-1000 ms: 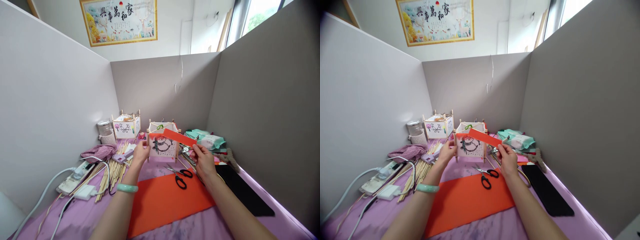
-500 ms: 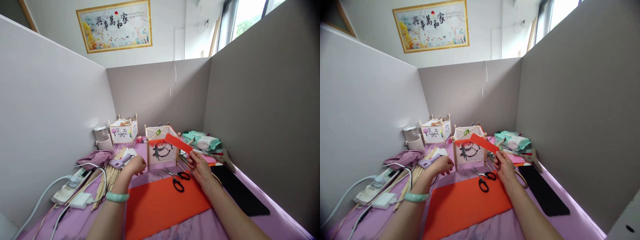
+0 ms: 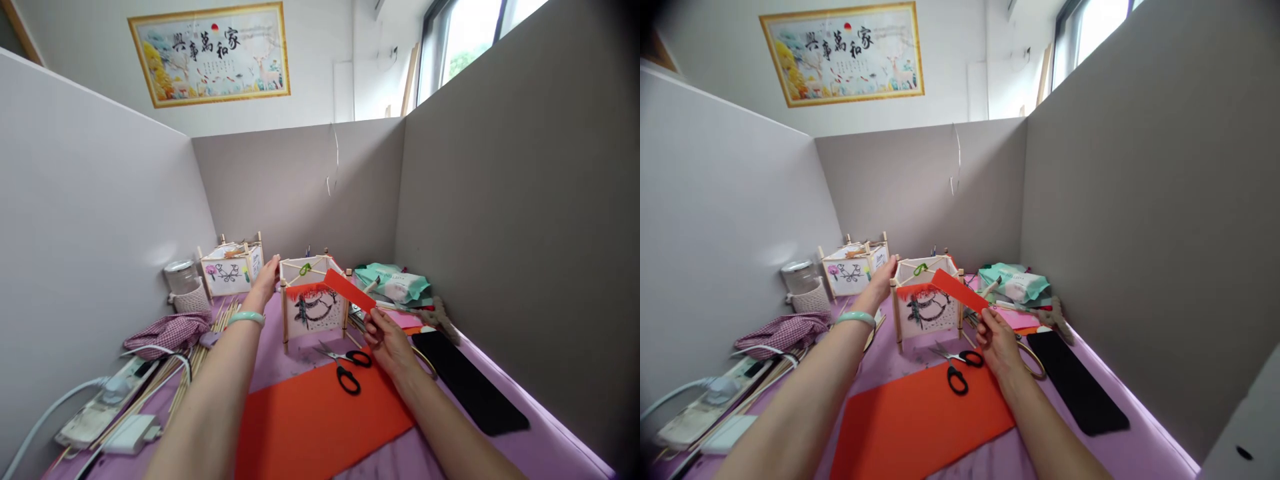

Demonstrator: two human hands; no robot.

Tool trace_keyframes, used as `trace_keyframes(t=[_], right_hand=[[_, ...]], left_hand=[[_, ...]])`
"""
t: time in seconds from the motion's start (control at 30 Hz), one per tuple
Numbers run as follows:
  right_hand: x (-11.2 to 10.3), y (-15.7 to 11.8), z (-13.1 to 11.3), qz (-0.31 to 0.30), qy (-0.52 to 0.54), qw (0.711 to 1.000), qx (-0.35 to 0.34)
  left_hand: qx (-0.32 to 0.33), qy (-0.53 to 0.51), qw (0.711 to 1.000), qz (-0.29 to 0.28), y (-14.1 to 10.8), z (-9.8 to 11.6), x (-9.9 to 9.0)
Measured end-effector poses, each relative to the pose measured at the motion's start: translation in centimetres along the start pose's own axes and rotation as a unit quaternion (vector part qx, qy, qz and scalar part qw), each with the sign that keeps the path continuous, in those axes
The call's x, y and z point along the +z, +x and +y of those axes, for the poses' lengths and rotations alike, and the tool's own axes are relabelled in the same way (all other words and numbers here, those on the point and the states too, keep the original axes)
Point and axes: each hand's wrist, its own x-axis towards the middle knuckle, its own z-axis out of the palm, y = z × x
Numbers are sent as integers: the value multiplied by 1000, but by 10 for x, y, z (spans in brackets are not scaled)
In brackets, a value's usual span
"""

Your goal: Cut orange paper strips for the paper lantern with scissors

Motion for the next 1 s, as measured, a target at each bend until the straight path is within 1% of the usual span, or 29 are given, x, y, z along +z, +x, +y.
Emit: trace_keyframes(t=[0.03, 0.1, 0.17, 0.23, 0.33, 0.4, 0.43, 0.5, 0.6, 0.73, 0.8, 0.87, 1.0], right_hand=[[0, 0, -1, -1, 4, 1000, -1], [2, -1, -3, -2, 9, 1000, -1], [4, -2, -5, 1, 9, 1000, 0], [5, -3, -7, 5, 10, 1000, 0], [7, -3, -8, 2, 14, 1000, -1], [6, -2, -9, -6, 16, 1000, -3], [5, -2, -10, -11, 17, 1000, -6], [3, 0, -10, -20, 21, 999, -12], [2, 0, -12, -49, 34, 998, -10], [4, -5, -12, -101, 49, 993, 23], [5, -7, -12, -114, 48, 992, 37], [6, -9, -11, -120, 45, 991, 47], [7, -9, -9, -125, 39, 990, 55]], left_hand=[[-11, -15, 1000, 2, -1, -1, 0], [-1, -42, 998, 44, -4, -2, -2], [28, -56, 991, 120, -7, 0, -5], [62, -45, 976, 203, -10, 2, -9], [99, 31, 947, 305, -18, 4, -12], [112, 92, 920, 364, -26, 5, -13], [113, 115, 906, 391, -31, 6, -12], [114, 146, 887, 424, -39, 8, -10], [115, 162, 869, 453, -49, 11, -4], [126, 169, 847, 487, -59, 11, 9], [124, 171, 850, 483, -67, 8, 15], [132, 175, 859, 462, -75, 6, 17], [150, 165, 880, 420, -85, 4, 15]])
